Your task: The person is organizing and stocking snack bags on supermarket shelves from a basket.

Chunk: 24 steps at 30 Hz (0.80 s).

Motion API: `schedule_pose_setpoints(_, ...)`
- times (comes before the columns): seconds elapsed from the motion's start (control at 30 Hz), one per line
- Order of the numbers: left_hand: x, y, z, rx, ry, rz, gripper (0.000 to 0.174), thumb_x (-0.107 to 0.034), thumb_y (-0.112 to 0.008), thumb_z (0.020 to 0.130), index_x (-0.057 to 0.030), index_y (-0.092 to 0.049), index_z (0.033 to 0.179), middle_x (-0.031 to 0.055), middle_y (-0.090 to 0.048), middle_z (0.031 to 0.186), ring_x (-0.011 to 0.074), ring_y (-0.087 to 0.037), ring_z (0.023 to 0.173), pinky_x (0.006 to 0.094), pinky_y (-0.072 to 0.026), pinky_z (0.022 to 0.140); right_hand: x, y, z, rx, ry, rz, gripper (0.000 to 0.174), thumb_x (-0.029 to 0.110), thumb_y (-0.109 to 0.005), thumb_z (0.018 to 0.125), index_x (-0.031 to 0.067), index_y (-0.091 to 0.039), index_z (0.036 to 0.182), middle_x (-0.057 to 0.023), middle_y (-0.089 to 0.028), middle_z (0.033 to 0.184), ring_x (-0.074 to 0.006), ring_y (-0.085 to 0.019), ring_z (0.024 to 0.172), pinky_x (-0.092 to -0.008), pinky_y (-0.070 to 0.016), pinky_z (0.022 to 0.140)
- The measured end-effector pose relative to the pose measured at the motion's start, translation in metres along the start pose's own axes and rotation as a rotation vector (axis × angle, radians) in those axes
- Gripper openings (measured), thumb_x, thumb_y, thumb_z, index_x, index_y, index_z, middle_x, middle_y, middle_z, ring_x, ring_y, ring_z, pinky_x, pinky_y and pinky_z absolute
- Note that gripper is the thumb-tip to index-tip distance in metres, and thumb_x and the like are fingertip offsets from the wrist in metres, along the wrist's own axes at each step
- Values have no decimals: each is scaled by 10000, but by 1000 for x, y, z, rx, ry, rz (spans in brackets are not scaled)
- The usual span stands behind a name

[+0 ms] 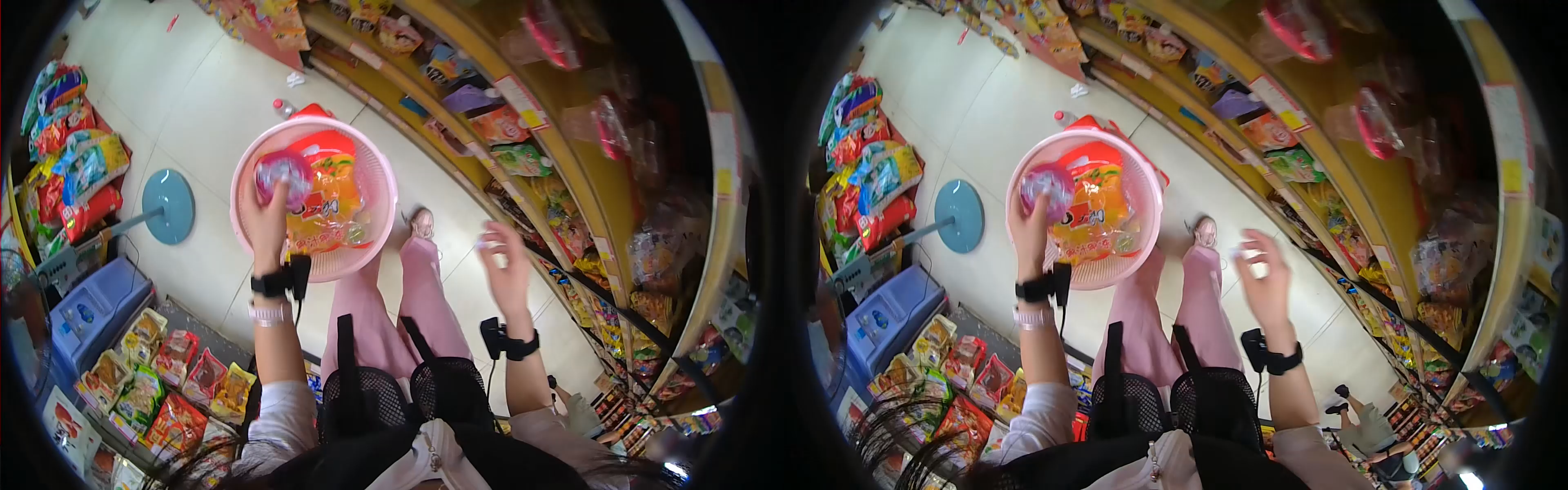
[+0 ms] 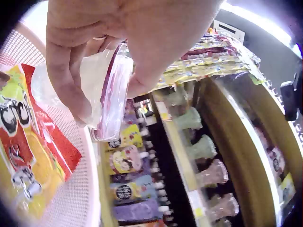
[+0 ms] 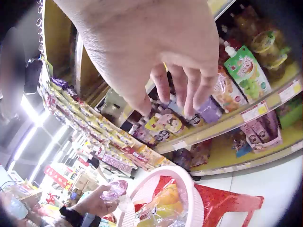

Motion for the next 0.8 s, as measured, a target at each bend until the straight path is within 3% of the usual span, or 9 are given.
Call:
schedule_pose_setpoints(0.17, -12, -32, -86, 249, 154, 2, 381, -72, -622, 811, 38, -506, 1157, 73, -580, 1021, 123, -563, 855, 263, -481, 730, 30, -25, -14, 397, -113, 238, 498, 170, -662, 822, 67, -451, 1262, -120, -591, 1094, -138, -610, 864, -255, -479, 705)
schedule_pose_setpoints(0.3, -59, -123, -156, 661, 134, -134, 380, -89, -638, 804, 30, -511, 1142, 83, -584, 1010, 118, -566, 879, 246, -481, 709, 45, 8, -28, 520, -229, 377, 519, 223, -636, 851, 74, -414, 1296, -134, -569, 1132, -128, -615, 818, -259, -485, 726)
schedule_pose_setpoints(0.33, -65, -146, -172, 706, 114, -179, 384, -94, -629, 813, 24, -500, 1155, 88, -584, 1009, 116, -575, 860, 241, -485, 679, 46, 22, -28, 428, -126, 341, 463, 225, -611, 867, 61, -437, 1264, -101, -604, 1014, -100, -603, 743, -239, -490, 642)
schedule_pose_setpoints(0.37, -71, -168, -187, 746, 95, -223, 388, -98, -620, 823, 18, -488, 1169, 93, -584, 1008, 114, -584, 841, 236, -488, 648, 46, 36, -30, 420, -110, 343, 463, 225, -611, 867, 61, -437, 1264, -101, -604, 1014, -100, -603, 743, -239, -490, 642)
schedule_pose_setpoints(0.43, -112, -200, -204, 810, 114, -248, 400, -99, -607, 832, 12, -468, 1190, 95, -583, 1006, 114, -592, 815, 235, -491, 619, 29, 74, -31, 320, -252, 366, 390, 224, -587, 882, 52, -474, 1213, -53, -601, 901, -71, -572, 680, -213, -467, 541)
schedule_pose_setpoints(0.47, -128, -217, -212, 873, 159, -277, 412, -100, -595, 841, 6, -449, 1212, 97, -583, 1004, 114, -600, 788, 234, -494, 590, 20, 92, -29, 222, -109, 401, 328, 227, -562, 896, 45, -506, 1162, -24, -579, 856, -56, -534, 621, -194, -428, 472)
schedule_pose_setpoints(0.6, -166, -279, -223, 951, 173, -411, 409, -98, -570, 858, -1, -425, 1227, 99, -581, 1006, 116, -602, 725, 233, -485, 535, 12, 161, -18, 53, -188, 556, 316, 233, -554, 901, 29, -517, 1139, -25, -584, 842, -52, -518, 595, -195, -413, 459)
schedule_pose_setpoints(0.67, -191, -311, -221, 1067, 5, -316, 456, -69, -566, 856, 10, -370, 1260, 94, -559, 1055, 112, -596, 821, 235, -505, 628, 6, 187, -3, -54, -123, 557, 319, 249, -551, 903, 27, -520, 1131, -21, -589, 843, -52, -520, 591, -188, -409, 457)
schedule_pose_setpoints(0.8, -211, -364, -197, 918, -226, -275, 424, -68, -555, 854, 26, -382, 1231, 87, -584, 975, 111, -602, 742, 234, -489, 581, -7, 219, 37, -174, -134, 626, 324, 263, -557, 899, 49, -518, 1139, -22, -597, 882, -59, -541, 626, -180, -426, 474)
Point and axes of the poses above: each hand's wrist, its own z-axis towards the middle knuckle, its own y-axis out of the back of the hand, x = y × z, the point moved 6 cm from there along z, towards the middle knuckle
